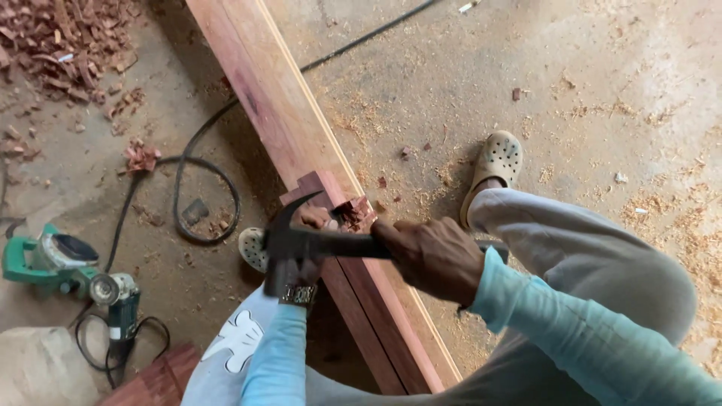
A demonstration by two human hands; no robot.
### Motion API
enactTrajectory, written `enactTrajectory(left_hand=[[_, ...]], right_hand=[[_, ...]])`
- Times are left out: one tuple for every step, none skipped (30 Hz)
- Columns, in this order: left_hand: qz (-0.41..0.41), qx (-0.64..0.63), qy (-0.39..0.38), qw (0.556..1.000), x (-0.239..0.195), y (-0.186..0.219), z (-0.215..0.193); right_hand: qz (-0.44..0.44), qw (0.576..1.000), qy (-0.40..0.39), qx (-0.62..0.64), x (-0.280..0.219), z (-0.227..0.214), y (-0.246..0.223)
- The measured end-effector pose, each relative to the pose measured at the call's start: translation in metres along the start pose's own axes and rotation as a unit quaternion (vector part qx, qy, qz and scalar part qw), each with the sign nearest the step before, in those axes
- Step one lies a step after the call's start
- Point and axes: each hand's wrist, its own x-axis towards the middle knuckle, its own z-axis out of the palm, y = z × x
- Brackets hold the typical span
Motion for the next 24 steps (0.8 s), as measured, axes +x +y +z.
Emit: enactTrajectory(left_hand=[[0.015, -0.006, 0.002, 1.000, -0.001, 0.019, -0.004], [0.017, -0.014, 0.004, 1.000, -0.010, 0.036, -0.009], [0.019, -0.021, 0.007, 1.000, -0.012, 0.035, -0.012], [0.025, -0.026, 0.011, 0.999, -0.013, 0.035, -0.017], [0.031, -0.031, 0.015, 0.999, -0.014, 0.037, -0.021], [0.048, -0.036, 0.020, 0.998, 0.006, -0.008, -0.011], [0.064, -0.041, 0.024, 0.997, 0.020, -0.054, -0.002], [0.074, -0.045, 0.026, 0.996, 0.025, -0.101, 0.007], [0.084, -0.049, 0.028, 0.995, 0.027, -0.126, 0.010], [0.098, -0.053, 0.032, 0.993, 0.032, -0.151, 0.013], [0.112, -0.057, 0.035, 0.991, 0.035, -0.176, 0.017], [0.130, -0.061, 0.040, 0.989, 0.038, -0.151, 0.011], [0.148, -0.064, 0.045, 0.986, 0.039, -0.128, 0.005], [0.152, -0.070, 0.048, 0.985, 0.027, -0.108, 0.002], [0.156, -0.076, 0.050, 0.984, 0.016, -0.089, 0.000], [0.173, -0.083, 0.052, 0.980, 0.015, -0.068, -0.003], [0.189, -0.090, 0.054, 0.976, 0.013, -0.047, -0.008], [0.193, -0.096, 0.058, 0.975, 0.005, -0.029, -0.011], [0.196, -0.103, 0.062, 0.973, -0.004, -0.010, -0.015], [0.203, -0.107, 0.067, 0.971, -0.011, 0.009, -0.021], [0.209, -0.110, 0.072, 0.969, -0.008, -0.007, -0.016], [0.220, -0.114, 0.074, 0.966, -0.005, -0.021, -0.011], [0.231, -0.117, 0.077, 0.963, -0.003, -0.035, -0.006], [0.243, -0.120, 0.076, 0.960, 0.006, -0.066, 0.004]], right_hand=[[-0.054, 0.994, 0.070, 0.069, -0.002, -0.005, -0.003], [-0.109, 0.975, 0.129, 0.145, -0.008, -0.007, -0.010], [-0.108, 0.975, 0.121, 0.149, -0.011, -0.015, -0.015], [-0.162, 0.948, 0.179, 0.208, -0.012, -0.024, -0.020], [-0.213, 0.910, 0.235, 0.265, -0.013, -0.033, -0.025], [-0.216, 0.910, 0.239, 0.261, -0.009, -0.022, -0.017], [-0.216, 0.910, 0.247, 0.255, -0.006, -0.012, -0.009], [-0.213, 0.909, 0.252, 0.254, -0.006, -0.001, -0.003], [-0.212, 0.909, 0.252, 0.256, -0.003, 0.008, 0.000], [-0.105, 0.973, 0.138, 0.154, 0.002, 0.015, 0.006], [0.008, 0.999, 0.020, 0.047, 0.007, 0.021, 0.011], [0.006, 0.999, 0.026, 0.043, 0.009, 0.014, 0.010], [0.020, 0.999, 0.006, 0.032, 0.012, 0.007, 0.009], [0.035, 0.999, -0.028, 0.026, 0.008, 0.004, 0.006], [0.034, 0.998, -0.034, 0.029, 0.002, 0.005, 0.002], [-0.005, 0.997, 0.031, 0.071, 0.001, 0.003, 0.003], [-0.045, 0.988, 0.095, 0.113, 0.000, 0.001, 0.003], [-0.046, 0.988, 0.088, 0.115, -0.005, -0.007, -0.003], [-0.107, 0.968, 0.140, 0.177, -0.009, -0.015, -0.008], [-0.168, 0.937, 0.194, 0.237, -0.011, -0.024, -0.014], [-0.169, 0.937, 0.190, 0.240, -0.009, -0.025, -0.017], [-0.210, 0.911, 0.232, 0.269, -0.007, -0.028, -0.019], [-0.251, 0.881, 0.272, 0.296, -0.006, -0.030, -0.022], [-0.249, 0.880, 0.275, 0.297, -0.002, -0.014, -0.012]])
